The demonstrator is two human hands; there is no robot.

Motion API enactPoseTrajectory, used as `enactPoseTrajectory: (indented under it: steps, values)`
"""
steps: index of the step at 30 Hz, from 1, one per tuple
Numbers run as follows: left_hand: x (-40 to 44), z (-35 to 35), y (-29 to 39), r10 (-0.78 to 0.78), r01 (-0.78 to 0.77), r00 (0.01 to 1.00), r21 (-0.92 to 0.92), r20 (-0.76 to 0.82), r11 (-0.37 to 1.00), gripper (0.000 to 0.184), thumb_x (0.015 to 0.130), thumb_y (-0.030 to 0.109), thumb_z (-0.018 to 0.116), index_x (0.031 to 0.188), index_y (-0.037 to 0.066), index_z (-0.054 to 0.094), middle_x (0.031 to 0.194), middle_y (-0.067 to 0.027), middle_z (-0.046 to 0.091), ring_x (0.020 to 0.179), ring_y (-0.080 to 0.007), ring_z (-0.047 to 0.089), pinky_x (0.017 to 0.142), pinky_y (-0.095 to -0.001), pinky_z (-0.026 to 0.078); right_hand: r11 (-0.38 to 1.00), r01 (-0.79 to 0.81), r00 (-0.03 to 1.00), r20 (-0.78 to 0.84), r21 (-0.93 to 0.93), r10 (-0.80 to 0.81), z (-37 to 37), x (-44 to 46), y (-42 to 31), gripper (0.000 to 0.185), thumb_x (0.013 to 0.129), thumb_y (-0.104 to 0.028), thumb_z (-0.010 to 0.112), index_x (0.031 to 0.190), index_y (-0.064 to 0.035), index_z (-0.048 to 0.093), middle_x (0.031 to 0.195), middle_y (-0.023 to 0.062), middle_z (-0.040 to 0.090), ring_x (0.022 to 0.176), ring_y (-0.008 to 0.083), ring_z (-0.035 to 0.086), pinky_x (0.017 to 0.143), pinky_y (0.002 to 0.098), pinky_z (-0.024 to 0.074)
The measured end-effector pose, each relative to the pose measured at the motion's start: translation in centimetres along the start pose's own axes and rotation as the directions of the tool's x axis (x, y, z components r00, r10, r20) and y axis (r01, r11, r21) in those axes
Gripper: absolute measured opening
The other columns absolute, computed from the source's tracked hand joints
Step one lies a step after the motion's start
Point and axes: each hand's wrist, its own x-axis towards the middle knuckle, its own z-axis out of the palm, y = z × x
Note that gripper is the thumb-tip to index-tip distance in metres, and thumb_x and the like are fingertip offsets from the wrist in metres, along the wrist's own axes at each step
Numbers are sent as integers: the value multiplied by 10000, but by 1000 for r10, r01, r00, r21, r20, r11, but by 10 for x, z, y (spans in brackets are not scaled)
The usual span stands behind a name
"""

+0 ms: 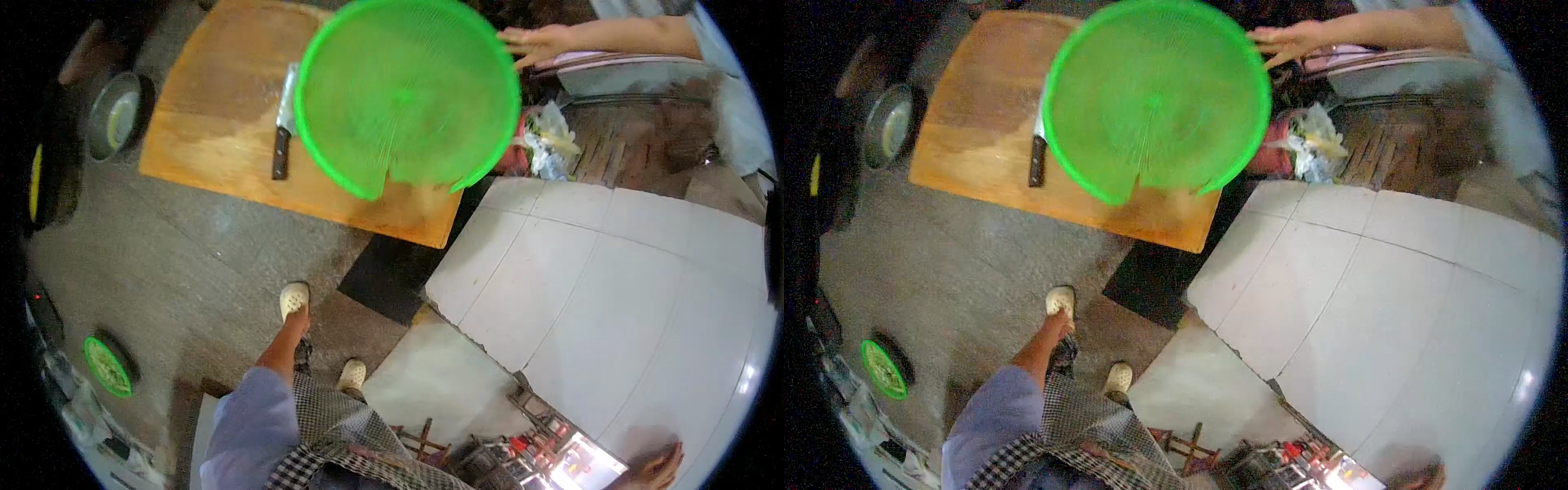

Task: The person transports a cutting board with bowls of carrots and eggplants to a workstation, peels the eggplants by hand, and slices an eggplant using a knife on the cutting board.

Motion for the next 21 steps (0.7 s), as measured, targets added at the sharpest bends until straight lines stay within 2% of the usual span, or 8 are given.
enactPoseTrajectory:
  steps: [1,2,3,5,6,8,11,21]
  values:
    - [-14,-32,-19,23,0,995,216,-102,976,440,921,423,422,816,19,558,702,-118,516,582,-247,475,549,-411,387,1000,2,1000,-30,8,-2,-2,5,-2,475,915,-486,405,643,-174,637,656,-50,631,586,155,591,580,332,379]
    - [-51,-59,-23,45,48,978,429,-204,902,434,917,403,435,943,-12,560,839,-157,560,708,-282,536,623,-428,420,999,-17,993,113,33,13,-1,-26,28,377,913,-435,404,886,-123,616,887,3,627,831,179,579,768,359,374]
    - [-88,-87,-25,67,134,951,595,-303,792,467,914,382,448,1070,-42,563,976,-196,603,833,-316,597,698,-445,453,998,-35,967,255,62,18,5,-59,56,426,910,-384,403,1130,-73,594,1118,56,622,1076,203,568,956,385,369]
    - [-102,-159,-54,332,-138,936,739,-121,660,445,894,347,462,1058,-54,565,1044,-228,591,927,-362,581,768,-455,453,977,-150,944,315,153,96,9,-71,63,316,883,-297,481,1058,-79,630,1049,62,650,1033,215,592,959,397,359]
    - [-134,-179,-45,351,-96,921,776,-169,623,438,890,338,463,1055,-55,566,1056,-233,586,936,-367,576,775,-458,453,978,-150,955,278,144,105,-2,-57,48,280,878,-243,476,1046,-73,622,1075,58,639,1053,220,576,985,401,332]
    - [-199,-213,-25,403,-9,878,832,-259,555,425,882,321,466,1050,-56,568,1081,-241,576,954,-377,565,790,-464,452,972,-185,929,348,143,125,3,-69,48,266,847,-199,490,1065,-103,608,1108,56,619,1057,218,566,972,440,320]
    - [-258,-236,-35,424,-40,872,830,-243,556,410,876,306,469,1036,-56,576,1074,-241,580,951,-378,567,797,-462,453,945,-254,918,360,207,168,-7,-52,36,276,830,-188,477,1058,-107,611,1099,51,618,1075,219,548,998,472,277]
    - [-350,-253,-165,385,-33,872,750,-301,661,397,875,294,463,1017,-57,583,1061,-237,587,948,-383,567,803,-460,451,854,-335,941,180,397,286,-14,-36,28,205,767,-155,524,933,-126,640,969,21,654,962,200,593,990,430,263]
